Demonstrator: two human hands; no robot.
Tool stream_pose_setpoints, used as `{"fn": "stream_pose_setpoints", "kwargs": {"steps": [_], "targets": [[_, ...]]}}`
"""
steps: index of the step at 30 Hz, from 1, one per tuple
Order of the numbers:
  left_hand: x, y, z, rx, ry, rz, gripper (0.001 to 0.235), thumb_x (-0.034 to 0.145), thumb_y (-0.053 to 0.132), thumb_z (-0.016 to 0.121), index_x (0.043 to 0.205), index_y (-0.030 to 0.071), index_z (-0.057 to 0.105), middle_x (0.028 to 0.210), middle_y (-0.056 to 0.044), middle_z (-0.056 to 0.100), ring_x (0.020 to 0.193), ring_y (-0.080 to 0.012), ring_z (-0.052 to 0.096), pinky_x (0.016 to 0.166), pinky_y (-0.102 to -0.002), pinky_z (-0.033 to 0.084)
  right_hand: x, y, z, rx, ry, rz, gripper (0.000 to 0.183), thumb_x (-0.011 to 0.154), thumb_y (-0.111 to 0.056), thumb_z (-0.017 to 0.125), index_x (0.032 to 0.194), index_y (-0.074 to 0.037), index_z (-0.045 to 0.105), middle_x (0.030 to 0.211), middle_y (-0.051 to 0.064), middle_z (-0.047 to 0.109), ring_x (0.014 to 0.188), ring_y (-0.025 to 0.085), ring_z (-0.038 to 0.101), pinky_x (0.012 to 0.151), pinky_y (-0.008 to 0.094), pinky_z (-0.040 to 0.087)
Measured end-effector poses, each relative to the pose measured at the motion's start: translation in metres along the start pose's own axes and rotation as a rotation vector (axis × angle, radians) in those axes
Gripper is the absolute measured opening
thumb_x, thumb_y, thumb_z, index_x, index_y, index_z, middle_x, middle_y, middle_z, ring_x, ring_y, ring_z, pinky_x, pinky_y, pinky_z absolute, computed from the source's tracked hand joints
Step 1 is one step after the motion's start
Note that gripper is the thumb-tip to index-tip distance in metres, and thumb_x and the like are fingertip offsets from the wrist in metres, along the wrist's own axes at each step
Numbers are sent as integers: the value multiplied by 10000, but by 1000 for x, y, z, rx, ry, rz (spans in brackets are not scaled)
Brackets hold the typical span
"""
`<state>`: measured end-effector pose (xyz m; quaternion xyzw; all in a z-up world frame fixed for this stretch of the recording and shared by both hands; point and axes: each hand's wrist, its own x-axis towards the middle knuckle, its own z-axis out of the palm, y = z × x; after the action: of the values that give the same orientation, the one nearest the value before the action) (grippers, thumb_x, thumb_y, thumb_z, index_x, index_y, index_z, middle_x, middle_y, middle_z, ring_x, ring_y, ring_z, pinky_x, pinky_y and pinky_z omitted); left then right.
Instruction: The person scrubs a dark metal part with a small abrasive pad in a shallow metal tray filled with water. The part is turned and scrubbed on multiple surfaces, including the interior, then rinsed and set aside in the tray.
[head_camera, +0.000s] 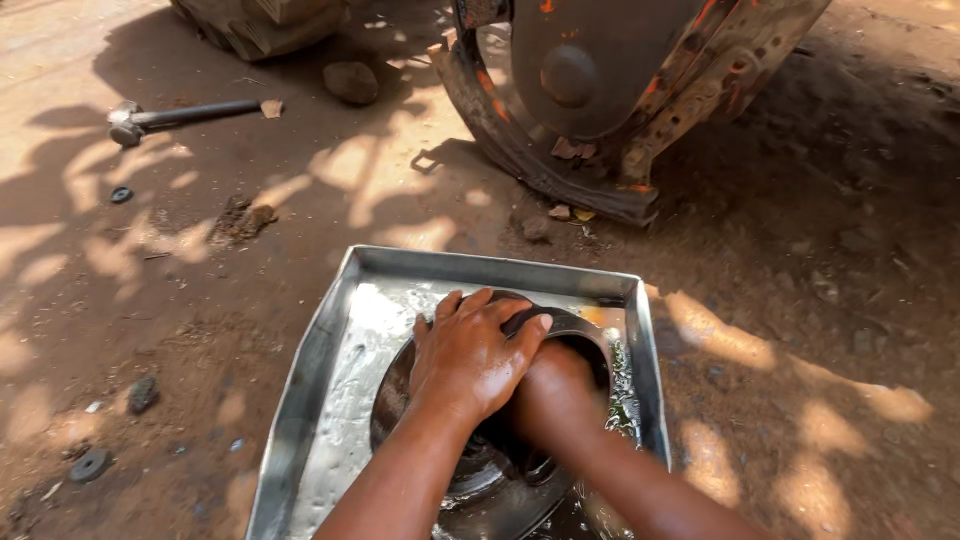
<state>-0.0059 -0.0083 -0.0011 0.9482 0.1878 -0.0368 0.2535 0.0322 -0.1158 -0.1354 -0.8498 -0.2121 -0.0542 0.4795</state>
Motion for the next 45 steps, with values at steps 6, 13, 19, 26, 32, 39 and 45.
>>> {"fn": "stream_pose_setpoints", "kwargs": {"steps": [6, 13, 19, 26, 32, 39, 45], "targets": [[3, -4, 3, -14, 47, -5, 565, 884, 658, 508, 1328, 341, 654, 1577, -12, 423, 1511, -321, 264, 1219, -641, 123, 26, 52, 3, 229, -130, 693, 332, 920, -266, 676, 1149, -32, 620, 987, 165, 707, 904, 359, 733, 833, 509, 571], [18, -18, 15, -74, 87, 58, 618, 853, 692, 527, 1289, 287, 695, 1466, -53, 573, 1434, -364, 398, 1169, -716, 220, 19, 9, 3, -250, -273, -373, 359, 806, -279, 702, 1103, -77, 709, 996, 224, 729, 944, 440, 689, 813, 556, 556], [29, -14, 6, -37, 167, 102, 618, 864, 719, 518, 1277, 288, 678, 1349, -82, 647, 1321, -356, 535, 1138, -615, 314, 19, -13, 2, -109, -57, -11, 420, 894, -375, 705, 1154, -47, 666, 1100, 225, 736, 1036, 457, 677, 875, 547, 539], [28, -15, 9, -51, 127, 44, 542, 885, 663, 550, 1275, 319, 700, 1359, -47, 684, 1386, -294, 533, 1224, -524, 318, 30, -1, 14, -134, 239, 288, 530, 861, -455, 780, 1178, -54, 637, 1167, 220, 684, 1079, 454, 633, 900, 524, 514], [23, 2, -4, -27, 73, 21, 566, 879, 674, 537, 1300, 314, 653, 1412, -59, 591, 1412, -319, 428, 1205, -599, 186, 39, 12, 14, -127, -116, -39, 366, 906, -329, 709, 1138, -47, 687, 1152, 192, 762, 1074, 363, 747, 915, 478, 576], [23, 0, -4, -7, 50, 11, 583, 891, 670, 525, 1323, 298, 648, 1408, -56, 596, 1416, -310, 424, 1211, -586, 199, 45, 0, -13, 29, -121, 516, 433, 800, -381, 802, 1068, -70, 666, 1036, 178, 733, 953, 347, 729, 802, 467, 576], [15, 2, -4, 0, 61, 16, 582, 909, 658, 530, 1326, 275, 666, 1398, -71, 626, 1404, -310, 458, 1208, -588, 247, 19, -11, 2, -346, -279, -439, 310, 779, -291, 793, 975, -56, 742, 924, 206, 748, 872, 416, 712, 794, 505, 575]]}}
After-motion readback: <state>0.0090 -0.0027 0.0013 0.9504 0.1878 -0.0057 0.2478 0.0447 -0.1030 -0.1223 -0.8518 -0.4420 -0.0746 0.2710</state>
